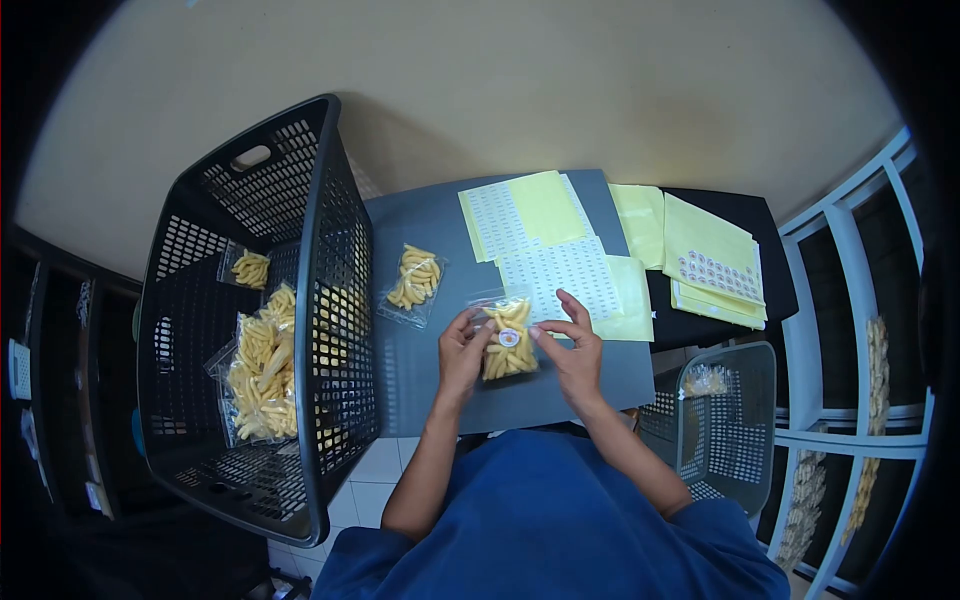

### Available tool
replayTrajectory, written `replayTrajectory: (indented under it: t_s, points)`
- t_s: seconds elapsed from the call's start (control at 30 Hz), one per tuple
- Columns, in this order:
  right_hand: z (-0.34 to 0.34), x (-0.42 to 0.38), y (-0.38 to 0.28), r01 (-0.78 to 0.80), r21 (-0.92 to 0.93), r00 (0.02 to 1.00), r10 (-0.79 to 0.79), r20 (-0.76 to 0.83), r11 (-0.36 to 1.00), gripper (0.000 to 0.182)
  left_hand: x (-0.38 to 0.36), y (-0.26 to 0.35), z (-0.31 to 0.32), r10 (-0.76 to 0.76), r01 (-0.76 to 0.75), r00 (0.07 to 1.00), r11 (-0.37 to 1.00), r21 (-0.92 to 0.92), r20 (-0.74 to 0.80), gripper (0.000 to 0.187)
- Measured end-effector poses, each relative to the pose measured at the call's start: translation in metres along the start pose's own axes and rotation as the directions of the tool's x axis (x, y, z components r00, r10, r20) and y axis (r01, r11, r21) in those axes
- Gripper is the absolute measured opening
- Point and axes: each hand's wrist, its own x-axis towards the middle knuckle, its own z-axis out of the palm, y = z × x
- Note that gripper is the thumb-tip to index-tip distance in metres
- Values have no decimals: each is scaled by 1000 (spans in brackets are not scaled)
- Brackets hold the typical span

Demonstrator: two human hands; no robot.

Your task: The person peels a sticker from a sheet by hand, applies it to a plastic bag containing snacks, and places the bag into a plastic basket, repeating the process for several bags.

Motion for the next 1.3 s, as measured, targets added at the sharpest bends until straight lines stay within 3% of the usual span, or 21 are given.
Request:
replayTrajectory:
  t_s: [0.17,0.3,0.5,1.3]
  points:
    - [18,8,-6,66,-76,995,-72,-74,995,18,-1,-9,20,44,-49,998,988,147,35,29]
    - [25,16,2,55,-49,991,-60,-116,997,20,1,-15,31,182,-191,976,979,72,119,30]
    - [26,21,7,37,-20,991,-39,-126,999,21,-4,-9,41,177,-178,976,984,-10,128,32]
    - [33,26,3,19,2,983,-18,-182,1000,24,-1,-13,38,219,-226,967,974,35,132,32]
